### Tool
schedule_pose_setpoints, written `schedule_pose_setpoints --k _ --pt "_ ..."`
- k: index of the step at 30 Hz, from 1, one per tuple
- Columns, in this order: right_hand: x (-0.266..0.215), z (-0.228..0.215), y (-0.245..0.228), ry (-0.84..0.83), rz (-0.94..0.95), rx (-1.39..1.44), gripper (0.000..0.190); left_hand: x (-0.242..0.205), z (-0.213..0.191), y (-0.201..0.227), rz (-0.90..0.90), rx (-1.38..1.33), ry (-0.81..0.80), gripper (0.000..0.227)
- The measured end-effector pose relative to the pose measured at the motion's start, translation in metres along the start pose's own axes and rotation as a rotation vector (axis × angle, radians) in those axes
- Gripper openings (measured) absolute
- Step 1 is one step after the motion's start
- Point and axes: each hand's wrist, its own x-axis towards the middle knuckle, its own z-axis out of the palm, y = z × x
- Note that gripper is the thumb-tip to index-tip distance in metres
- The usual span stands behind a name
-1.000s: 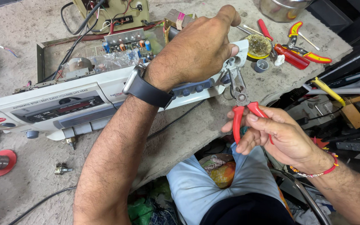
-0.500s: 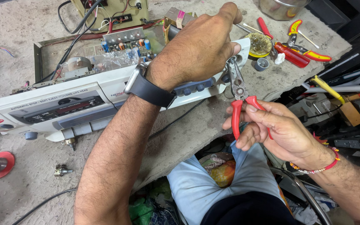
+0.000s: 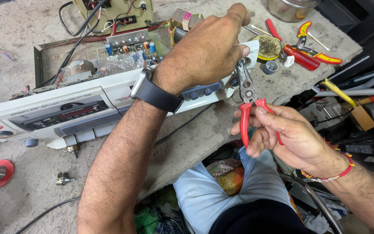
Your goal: The person is repairing an electronic device, likely a sewing machine, by soldering wires and manipulating internal components. They use a soldering iron and pliers to adjust and secure parts within the device's casing.
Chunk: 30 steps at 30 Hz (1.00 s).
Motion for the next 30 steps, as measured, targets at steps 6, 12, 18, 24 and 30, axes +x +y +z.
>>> schedule_pose_setpoints --k 6,12,18,24,30 --pt "0.002 0.013 0.000 0.182 0.036 -0.193 0.054 0.000 -0.002 0.003 -0.035 0.018 -0.021 0.043" --pt "-0.001 0.017 -0.004 -0.151 -0.052 0.076 0.077 0.000 0.000 0.002 -0.042 0.023 -0.019 0.042" --pt "-0.001 0.006 0.004 -0.117 -0.051 0.168 0.074 0.000 0.000 0.001 -0.028 0.005 -0.015 0.042" --pt "-0.006 0.015 -0.001 -0.027 -0.068 0.081 0.060 0.000 -0.003 0.003 -0.042 -0.003 -0.033 0.043" --pt "-0.010 0.009 -0.019 0.123 -0.002 -0.210 0.058 0.000 0.000 -0.002 0.016 -0.008 0.011 0.044"
